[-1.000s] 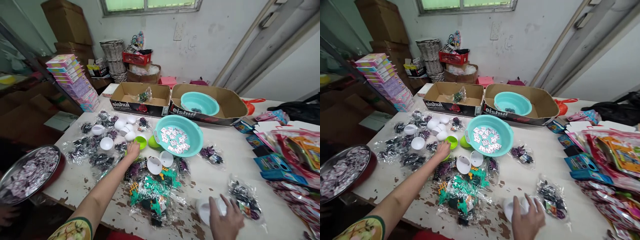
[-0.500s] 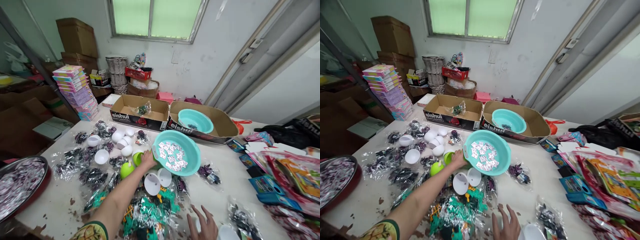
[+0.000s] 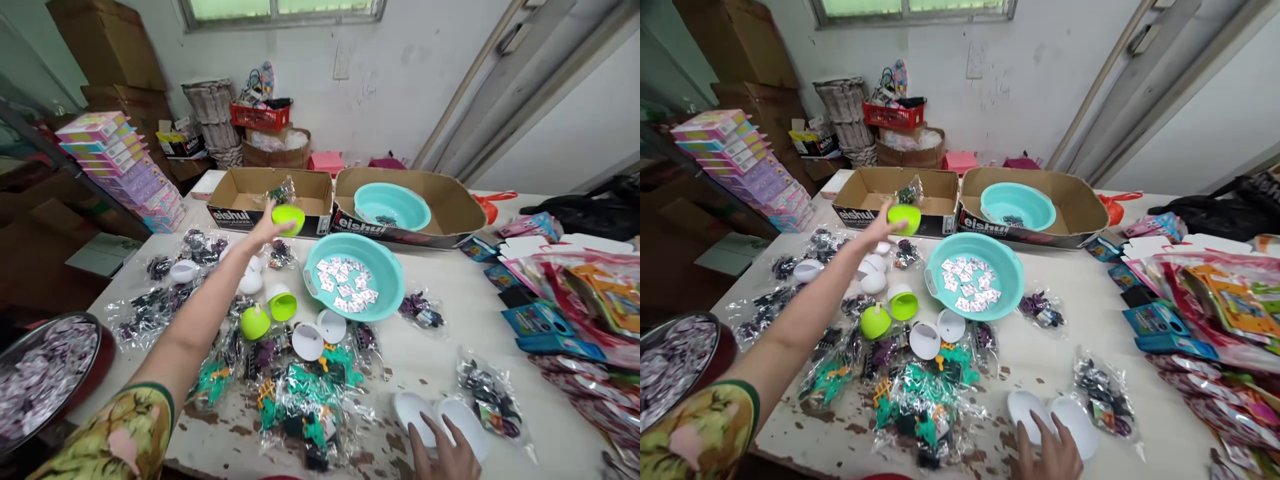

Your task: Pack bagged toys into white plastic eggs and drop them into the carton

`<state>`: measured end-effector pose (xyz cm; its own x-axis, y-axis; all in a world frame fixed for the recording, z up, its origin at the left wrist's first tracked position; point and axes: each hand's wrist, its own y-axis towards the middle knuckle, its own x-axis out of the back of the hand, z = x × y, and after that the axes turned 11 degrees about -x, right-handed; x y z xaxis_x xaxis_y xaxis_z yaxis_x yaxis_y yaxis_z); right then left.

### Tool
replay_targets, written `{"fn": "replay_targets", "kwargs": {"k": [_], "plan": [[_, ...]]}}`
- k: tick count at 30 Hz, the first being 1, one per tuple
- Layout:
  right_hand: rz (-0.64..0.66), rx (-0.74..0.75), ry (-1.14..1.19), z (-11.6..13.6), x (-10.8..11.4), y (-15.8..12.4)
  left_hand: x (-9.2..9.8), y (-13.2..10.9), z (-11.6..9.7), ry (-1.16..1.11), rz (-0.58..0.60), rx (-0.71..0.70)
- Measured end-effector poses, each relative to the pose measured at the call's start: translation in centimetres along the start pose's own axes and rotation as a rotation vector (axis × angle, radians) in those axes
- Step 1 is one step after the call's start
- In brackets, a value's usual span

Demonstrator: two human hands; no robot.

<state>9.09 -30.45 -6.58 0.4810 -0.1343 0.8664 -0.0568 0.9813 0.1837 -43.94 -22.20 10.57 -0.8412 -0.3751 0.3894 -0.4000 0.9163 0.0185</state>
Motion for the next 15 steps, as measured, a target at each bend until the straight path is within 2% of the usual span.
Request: {"fn": "replay_targets", "kwargs": {"k": [2, 3, 4, 5, 7, 9, 11, 13, 15], "plan": [[-0.026, 0.063, 0.017, 1.5, 0.0, 0.3, 1.5, 3.3, -1.0, 0.14, -0.231, -0.093], [-0.029, 0.099, 0.04, 2.2, 0.0, 0.3, 1.6, 3.8, -1.1, 0.199, -0.282, -0.142], [-0.028, 0.126, 0.066, 2.9, 0.1, 0.3, 1.3, 3.3, -1.0, 0.238, -0.294, -0.183], [-0.022, 0.14, 0.095, 3.6, 0.1, 0.1, 0.6, 1.9, -0.6, 0.24, -0.261, -0.212], [0.037, 0.136, 0.167, 4.9, 0.0, -0.6, -2.1, -3.5, 0.7, 0.154, -0.088, -0.206], [0.165, 0.114, 0.243, 6.3, -0.5, -1.3, -5.7, -10.8, 2.3, 0.045, 0.217, -0.096], [0.333, 0.11, 0.266, 7.9, -1.4, -1.7, -9.3, -18.0, 3.9, -0.004, 0.467, 0.035], [0.472, 0.135, 0.202, 9.3, -2.6, -1.6, -12.3, -23.3, 5.1, 0.059, 0.502, 0.09], [0.574, 0.157, 0.098, 10.2, -3.8, -1.1, -14.1, -26.0, 5.6, 0.171, 0.46, 0.037]]}}
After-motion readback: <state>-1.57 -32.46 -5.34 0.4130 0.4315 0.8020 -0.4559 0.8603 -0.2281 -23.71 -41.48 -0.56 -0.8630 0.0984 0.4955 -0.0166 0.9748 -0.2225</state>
